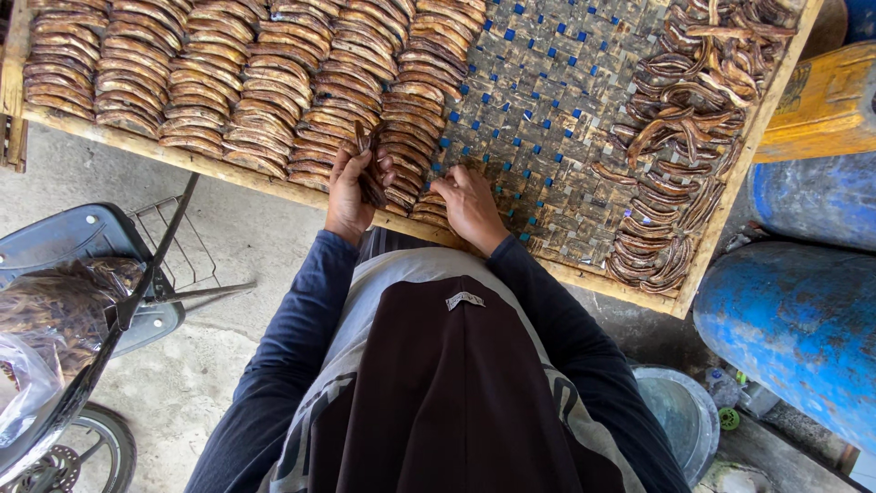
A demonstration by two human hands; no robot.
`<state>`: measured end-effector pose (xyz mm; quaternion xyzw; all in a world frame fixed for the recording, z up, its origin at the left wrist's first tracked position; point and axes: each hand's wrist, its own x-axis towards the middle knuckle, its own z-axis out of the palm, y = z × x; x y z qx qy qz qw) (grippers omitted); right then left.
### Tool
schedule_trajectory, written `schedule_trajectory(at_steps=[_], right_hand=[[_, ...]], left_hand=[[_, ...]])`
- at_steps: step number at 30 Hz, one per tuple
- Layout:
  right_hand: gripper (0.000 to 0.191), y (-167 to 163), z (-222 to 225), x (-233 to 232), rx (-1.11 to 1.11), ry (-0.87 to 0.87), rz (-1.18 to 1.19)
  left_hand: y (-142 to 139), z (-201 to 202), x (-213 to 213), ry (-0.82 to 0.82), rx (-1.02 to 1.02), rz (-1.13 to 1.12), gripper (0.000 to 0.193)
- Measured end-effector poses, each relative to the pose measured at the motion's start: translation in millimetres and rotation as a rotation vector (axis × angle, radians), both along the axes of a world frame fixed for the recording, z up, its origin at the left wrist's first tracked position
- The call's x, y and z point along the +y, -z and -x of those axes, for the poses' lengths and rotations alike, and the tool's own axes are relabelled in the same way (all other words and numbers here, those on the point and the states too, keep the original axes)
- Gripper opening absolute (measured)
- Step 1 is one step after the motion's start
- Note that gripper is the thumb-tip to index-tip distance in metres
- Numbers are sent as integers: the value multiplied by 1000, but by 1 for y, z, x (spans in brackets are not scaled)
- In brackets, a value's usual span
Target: The person stands over a large woven bamboo drying tray covered with dried banana slices and rearranges them by hand, picking up individual slices and turning or repositioning them to spread the pieces evenly across the tray. They work through the tray section by section, moving some slices aside and placing others into open spots.
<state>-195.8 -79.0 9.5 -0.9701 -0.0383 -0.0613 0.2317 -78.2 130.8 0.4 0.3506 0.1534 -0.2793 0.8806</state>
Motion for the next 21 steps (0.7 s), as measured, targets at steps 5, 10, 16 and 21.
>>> schedule_trajectory(at_steps=[5,10,16,21], right_hand=[[18,0,1,-4,137,77,-107],[16,-2,1,-6,103,55,-167],[19,-6,-1,-1,-16,84,-182],[15,-11,-4,-4,3,43,-225]], left_hand=[[-11,15,-2,48,20,30,21],[-16,21,-7,86,82,35,21],[-14,24,-7,110,90,53,25],[-7,26,-7,198,113,198,37]])
